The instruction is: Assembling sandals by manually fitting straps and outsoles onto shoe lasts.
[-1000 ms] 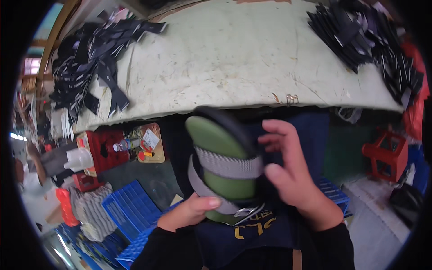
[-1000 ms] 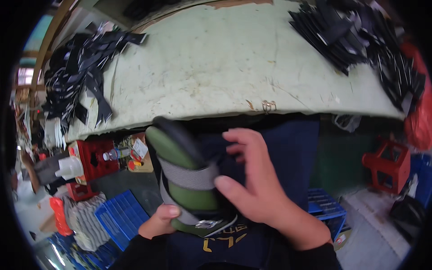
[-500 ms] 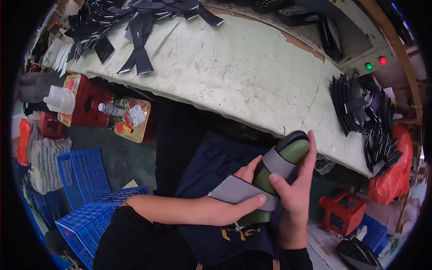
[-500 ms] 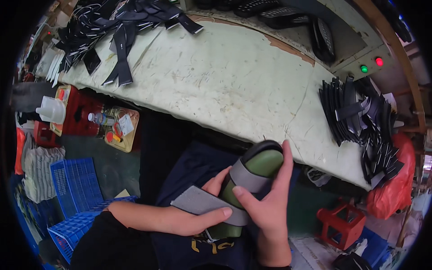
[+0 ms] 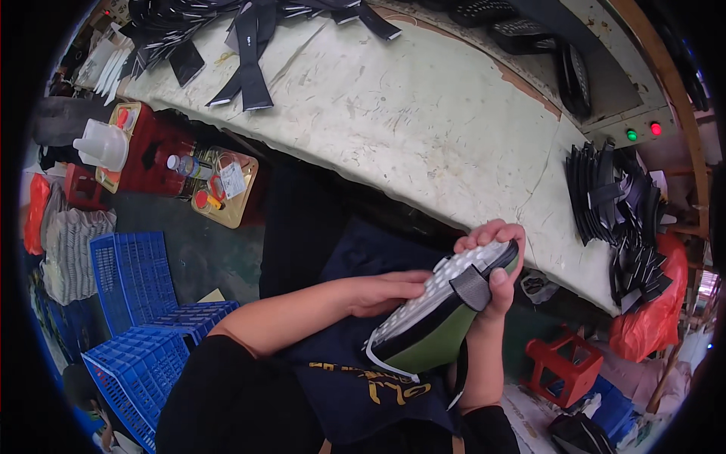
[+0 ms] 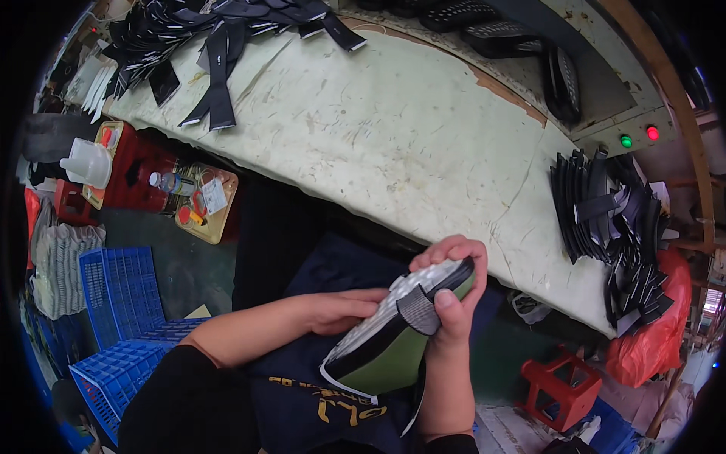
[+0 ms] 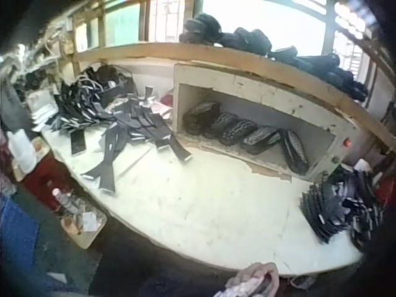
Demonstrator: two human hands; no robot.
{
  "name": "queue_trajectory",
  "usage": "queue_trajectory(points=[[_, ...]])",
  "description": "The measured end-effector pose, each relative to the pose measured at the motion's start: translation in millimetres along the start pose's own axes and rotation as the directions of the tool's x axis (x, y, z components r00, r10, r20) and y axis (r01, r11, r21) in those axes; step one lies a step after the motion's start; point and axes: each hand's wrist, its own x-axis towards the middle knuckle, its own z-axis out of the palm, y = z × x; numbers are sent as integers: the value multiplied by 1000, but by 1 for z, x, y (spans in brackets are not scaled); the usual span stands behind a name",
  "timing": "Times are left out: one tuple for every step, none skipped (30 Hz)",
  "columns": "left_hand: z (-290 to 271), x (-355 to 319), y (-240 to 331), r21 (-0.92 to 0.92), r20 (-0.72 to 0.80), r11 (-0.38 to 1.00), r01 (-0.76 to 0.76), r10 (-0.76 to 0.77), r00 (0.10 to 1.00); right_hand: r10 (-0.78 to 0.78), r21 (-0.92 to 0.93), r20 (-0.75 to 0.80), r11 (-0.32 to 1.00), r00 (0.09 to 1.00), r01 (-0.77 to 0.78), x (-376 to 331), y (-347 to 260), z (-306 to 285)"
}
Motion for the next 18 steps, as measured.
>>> queue_trajectory(points=[[-6,3,-8,13,-29,1000,25,-25,999,54,-31,16,998,998,-54,2,1,2],[-9,5,-16,-72,72,997,25,-19,997,105,-62,24,993,994,-103,2,2,5],[-10,4,-21,-155,173,987,38,-10,985,141,-86,21,987,990,-139,1,1,6],[-10,2,-24,-252,299,966,64,15,954,146,-95,4,985,989,-145,-2,1,6],[-10,0,-24,-235,278,968,84,-16,960,100,-218,-109,968,989,-122,-7,0,5],[-8,-4,-23,-176,240,984,21,22,971,42,-340,-215,933,976,-116,-12,-1,2],[-7,-8,-20,-117,203,992,-41,64,977,1,-457,-276,879,961,-132,-18,0,-3],[-5,-11,-18,-50,148,995,-89,95,984,-23,-461,-325,877,945,-137,-28,-5,-10],[-3,-13,-14,-62,171,993,-103,113,979,70,-431,-278,882,958,-189,-41,-13,-19],[-2,-15,-11,-84,150,989,-125,136,979,161,-406,-227,881,961,-243,-54,-22,-28],[-1,-17,-9,-108,128,983,-150,163,978,291,-357,-90,884,953,-303,-64,-33,-41],[-1,-18,-6,-125,109,978,-170,184,977,346,-299,78,903,935,-309,-74,-40,-50],[-1,-19,-5,-145,100,971,-191,207,973,363,-379,-28,858,931,-346,-93,-46,-52],[-1,-20,-3,-109,75,969,-224,232,970,308,-442,-84,841,948,-313,-107,-56,-52],[0,-20,-1,-70,49,966,-250,254,966,326,-442,-107,830,939,-339,-114,-65,-55],[1,-20,0,-27,25,963,-270,271,962,340,-628,-96,709,936,-321,-118,-75,-56],[3,-21,1,-29,24,964,-264,265,964,349,-782,-89,555,933,-282,-119,-84,-54],[4,-20,3,-36,26,962,-270,271,962,331,-887,-96,400,939,-231,-119,-91,-50]])
